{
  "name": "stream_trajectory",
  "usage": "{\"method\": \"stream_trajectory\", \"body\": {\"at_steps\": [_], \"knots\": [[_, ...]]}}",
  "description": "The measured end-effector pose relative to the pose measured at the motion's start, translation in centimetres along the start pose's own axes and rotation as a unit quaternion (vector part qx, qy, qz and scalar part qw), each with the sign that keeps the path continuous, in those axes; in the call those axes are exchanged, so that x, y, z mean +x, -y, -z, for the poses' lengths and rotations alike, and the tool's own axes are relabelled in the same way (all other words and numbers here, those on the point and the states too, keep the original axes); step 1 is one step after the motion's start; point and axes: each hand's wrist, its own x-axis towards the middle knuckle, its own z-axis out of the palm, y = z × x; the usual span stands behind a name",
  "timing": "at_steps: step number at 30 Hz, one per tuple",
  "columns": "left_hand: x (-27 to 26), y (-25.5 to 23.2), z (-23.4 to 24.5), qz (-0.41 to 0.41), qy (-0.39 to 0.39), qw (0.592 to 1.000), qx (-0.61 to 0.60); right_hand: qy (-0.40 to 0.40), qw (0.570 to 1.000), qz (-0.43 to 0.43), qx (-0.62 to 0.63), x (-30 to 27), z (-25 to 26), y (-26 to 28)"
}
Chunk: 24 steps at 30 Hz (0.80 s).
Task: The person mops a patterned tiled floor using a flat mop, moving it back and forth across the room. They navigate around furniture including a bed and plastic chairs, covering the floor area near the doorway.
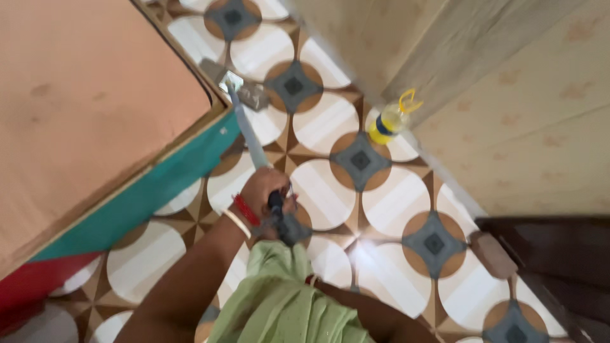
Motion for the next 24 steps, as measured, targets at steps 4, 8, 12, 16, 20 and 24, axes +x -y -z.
{"method": "stream_trajectory", "body": {"at_steps": [4,8,12,16,20,24], "knots": [[0.3,0.2,-0.5,-0.03,-0.02,0.999,-0.001,-0.006,1.0,0.008,0.005,0.0,0.5,0.2],[1.4,0.0,-2.4,-0.078,-0.014,0.996,-0.037,-0.003,0.996,0.094,0.007,0.0,3.5,7.9],[3.0,-3.2,-3.2,-0.102,0.003,0.991,-0.082,-0.011,0.914,0.396,-0.085,-8.3,4.8,24.1],[3.0,-6.7,-4.8,-0.124,0.025,0.979,-0.163,0.073,0.807,0.55,-0.203,-20.3,0.1,33.8],[1.7,-5.6,-6.4,-0.193,0.05,0.96,-0.196,0.145,0.763,0.566,-0.275,-21.9,-3.2,35.7],[-0.3,-2.2,-7.6,-0.214,0.05,0.957,-0.188,0.162,0.76,0.589,-0.222,-20.6,-3.8,33.1]]}}
